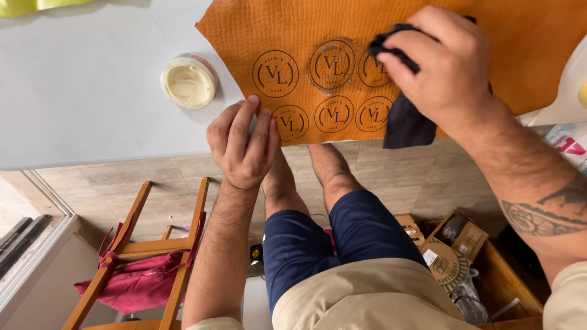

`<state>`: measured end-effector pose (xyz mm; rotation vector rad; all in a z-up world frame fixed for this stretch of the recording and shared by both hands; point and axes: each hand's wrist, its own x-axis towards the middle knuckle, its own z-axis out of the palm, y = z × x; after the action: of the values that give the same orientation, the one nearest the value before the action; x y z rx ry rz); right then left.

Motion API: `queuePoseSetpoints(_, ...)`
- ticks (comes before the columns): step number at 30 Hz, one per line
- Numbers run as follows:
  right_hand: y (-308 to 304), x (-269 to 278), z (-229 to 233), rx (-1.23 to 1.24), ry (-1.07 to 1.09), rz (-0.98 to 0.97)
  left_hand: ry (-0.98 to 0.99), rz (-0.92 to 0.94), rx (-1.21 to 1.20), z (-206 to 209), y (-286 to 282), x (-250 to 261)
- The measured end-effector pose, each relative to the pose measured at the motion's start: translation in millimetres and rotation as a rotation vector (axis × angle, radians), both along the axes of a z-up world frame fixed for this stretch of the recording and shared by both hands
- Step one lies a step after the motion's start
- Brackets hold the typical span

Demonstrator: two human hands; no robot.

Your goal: Applying a substance to leather patterns, wiping them, and then cutting the leather with scissors.

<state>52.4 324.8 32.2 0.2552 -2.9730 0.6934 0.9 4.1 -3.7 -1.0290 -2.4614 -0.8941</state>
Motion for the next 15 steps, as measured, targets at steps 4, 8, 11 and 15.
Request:
queuePoseSetpoints(4,-18.4,15.5,-2.2,0.033,-0.001,-0.047,0.037,0.022,0.002,2.8,-1.4,-2.8)
queuePoseSetpoints(8,-13.8,8.1,-0.9,0.023,0.02,-0.001,0.009,0.008,0.001,1.0,0.3,1.1)
queuePoseSetpoints(11,-25.7,17.5,-0.6,0.018,0.034,-0.019,0.034,0.027,0.009,2.5,-0.9,-1.3)
queuePoseSetpoints(15,-26.8,-5.7,-0.6,0.004,0.004,0.029,0.022,0.01,-0.005,2.7,-2.8,-0.6)
